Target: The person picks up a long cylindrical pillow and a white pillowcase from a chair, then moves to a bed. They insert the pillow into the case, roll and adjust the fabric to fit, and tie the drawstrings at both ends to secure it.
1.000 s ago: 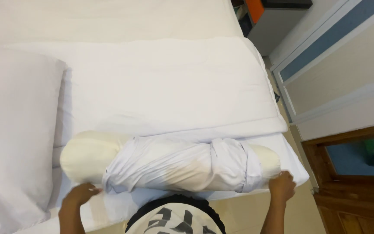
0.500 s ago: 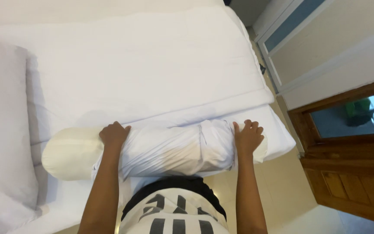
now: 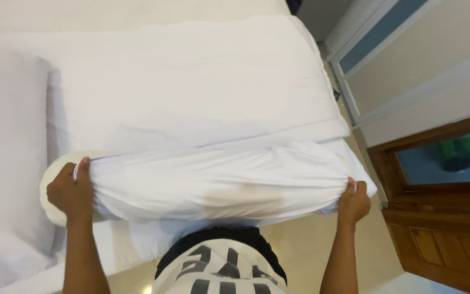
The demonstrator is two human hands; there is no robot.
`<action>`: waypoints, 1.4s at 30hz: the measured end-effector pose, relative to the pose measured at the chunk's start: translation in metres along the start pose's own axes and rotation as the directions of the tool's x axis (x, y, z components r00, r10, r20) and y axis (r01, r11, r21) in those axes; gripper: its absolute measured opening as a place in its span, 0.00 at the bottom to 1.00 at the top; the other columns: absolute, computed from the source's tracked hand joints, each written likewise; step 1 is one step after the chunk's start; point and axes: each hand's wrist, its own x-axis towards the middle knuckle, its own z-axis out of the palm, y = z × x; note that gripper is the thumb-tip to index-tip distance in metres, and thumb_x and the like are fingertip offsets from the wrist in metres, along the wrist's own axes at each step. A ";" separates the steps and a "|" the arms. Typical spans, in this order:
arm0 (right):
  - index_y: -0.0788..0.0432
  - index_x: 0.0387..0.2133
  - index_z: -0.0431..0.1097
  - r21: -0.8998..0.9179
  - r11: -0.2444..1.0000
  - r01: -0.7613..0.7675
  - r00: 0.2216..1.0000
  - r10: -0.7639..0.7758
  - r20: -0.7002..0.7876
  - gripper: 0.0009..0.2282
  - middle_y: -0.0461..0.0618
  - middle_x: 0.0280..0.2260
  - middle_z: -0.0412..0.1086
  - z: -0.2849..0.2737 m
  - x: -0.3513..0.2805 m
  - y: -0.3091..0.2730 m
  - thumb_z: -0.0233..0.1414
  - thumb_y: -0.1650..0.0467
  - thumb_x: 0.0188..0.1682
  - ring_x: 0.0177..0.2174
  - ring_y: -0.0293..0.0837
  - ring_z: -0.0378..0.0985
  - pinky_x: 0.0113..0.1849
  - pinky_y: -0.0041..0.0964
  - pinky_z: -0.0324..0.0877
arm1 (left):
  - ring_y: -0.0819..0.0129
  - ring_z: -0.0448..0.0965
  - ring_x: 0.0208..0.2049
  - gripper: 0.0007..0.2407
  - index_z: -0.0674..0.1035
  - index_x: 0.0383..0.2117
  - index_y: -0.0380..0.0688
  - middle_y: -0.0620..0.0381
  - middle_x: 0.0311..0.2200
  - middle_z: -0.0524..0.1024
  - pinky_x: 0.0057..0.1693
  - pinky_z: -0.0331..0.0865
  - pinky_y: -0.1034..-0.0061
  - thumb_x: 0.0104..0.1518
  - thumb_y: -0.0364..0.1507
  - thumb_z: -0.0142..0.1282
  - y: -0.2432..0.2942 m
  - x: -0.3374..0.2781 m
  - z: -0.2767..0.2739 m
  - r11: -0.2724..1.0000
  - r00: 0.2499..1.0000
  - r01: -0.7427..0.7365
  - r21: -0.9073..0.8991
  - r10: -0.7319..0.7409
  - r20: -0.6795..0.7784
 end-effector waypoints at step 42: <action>0.66 0.41 0.82 0.041 0.897 0.440 0.884 -0.425 -0.194 0.26 0.60 0.27 0.77 0.041 0.098 -0.017 0.43 0.59 0.78 0.22 0.54 0.73 0.35 0.44 0.63 | 0.60 0.69 0.22 0.17 0.79 0.31 0.40 0.53 0.20 0.74 0.33 0.64 0.69 0.65 0.43 0.54 0.046 -0.017 -0.064 0.992 0.995 0.102 -0.080 -0.100 0.026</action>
